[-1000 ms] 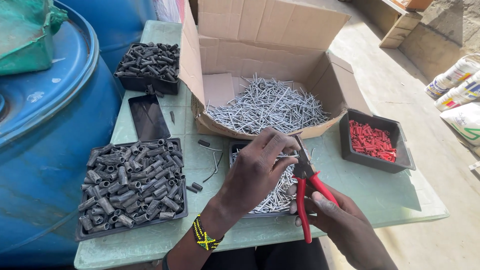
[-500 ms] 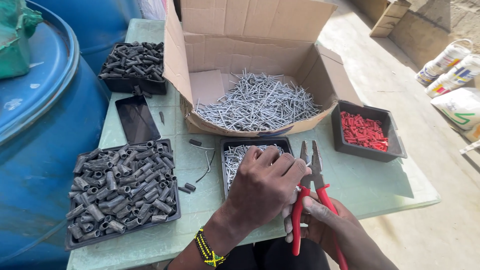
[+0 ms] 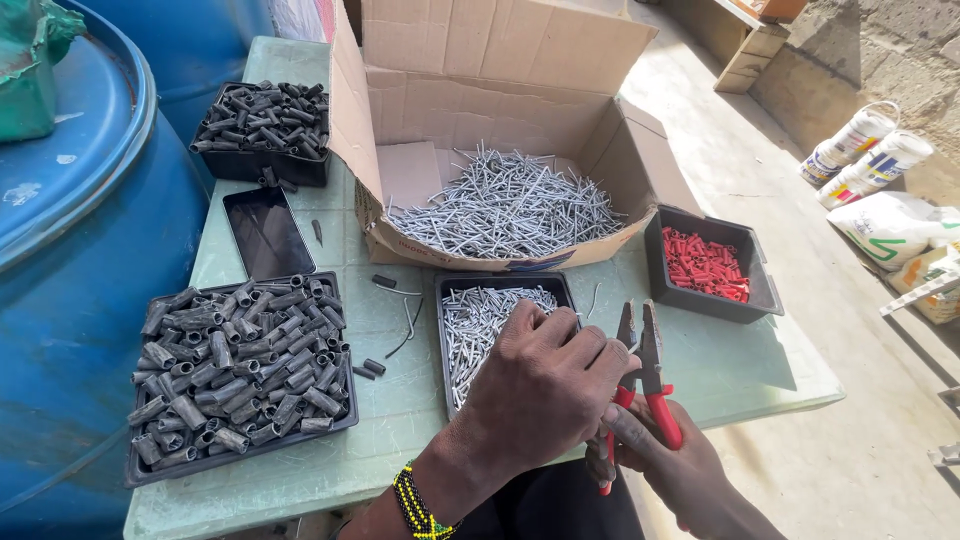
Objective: Cutting or modifying metal fasteners one by one using a pair of pliers at a workbench.
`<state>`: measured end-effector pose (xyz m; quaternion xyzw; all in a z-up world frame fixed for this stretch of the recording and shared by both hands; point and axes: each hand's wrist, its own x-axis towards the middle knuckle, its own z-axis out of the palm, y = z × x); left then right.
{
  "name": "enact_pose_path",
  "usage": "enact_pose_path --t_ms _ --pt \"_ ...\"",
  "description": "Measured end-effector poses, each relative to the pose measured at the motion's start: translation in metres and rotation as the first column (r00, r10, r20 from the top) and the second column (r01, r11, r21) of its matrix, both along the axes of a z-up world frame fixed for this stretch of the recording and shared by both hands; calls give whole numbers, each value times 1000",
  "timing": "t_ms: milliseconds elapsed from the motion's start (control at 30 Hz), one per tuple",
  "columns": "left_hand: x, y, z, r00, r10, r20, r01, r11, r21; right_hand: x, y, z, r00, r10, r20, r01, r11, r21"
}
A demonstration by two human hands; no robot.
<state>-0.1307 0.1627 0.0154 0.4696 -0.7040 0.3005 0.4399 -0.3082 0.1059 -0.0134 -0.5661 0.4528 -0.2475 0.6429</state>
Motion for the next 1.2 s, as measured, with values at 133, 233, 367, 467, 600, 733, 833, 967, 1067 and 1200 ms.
enact_pose_path --t_ms 133,233,367,467,600,733,833,967,1067,1200 --pt "-1 2 0 1000 5 -11 -5 1000 -24 -1 -7 -18 962 203 181 -168 967 -192" --pt "-3 4 2 1000 9 -13 -10 999 -41 5 -6 -13 941 304 152 -224 891 -395" --pt "1 0 -3 998 32 -59 -35 998 -54 12 -3 3 973 212 90 -183 949 -257" --pt "1 -2 -3 994 86 -63 -91 993 -69 10 6 27 984 179 -24 -180 973 -145" --pt "-1 -2 -1 990 122 -72 -128 987 -96 -4 4 17 985 171 22 -172 980 97" --pt "-5 0 -1 994 89 -59 -94 992 -80 -13 4 -2 960 184 210 -202 977 66" --pt "-10 3 0 993 105 -44 -109 989 -99 -14 6 -9 994 77 71 -80 996 31" --pt "-18 9 5 997 26 -70 -33 994 -101 -18 4 -53 983 60 174 -28 983 -183" --pt "-17 9 3 997 7 -72 -14 996 -88 -6 17 -53 968 -66 243 101 986 -134" --pt "-8 9 5 995 81 -54 -85 993 -87 7 17 -22 991 -5 132 5 1000 0"
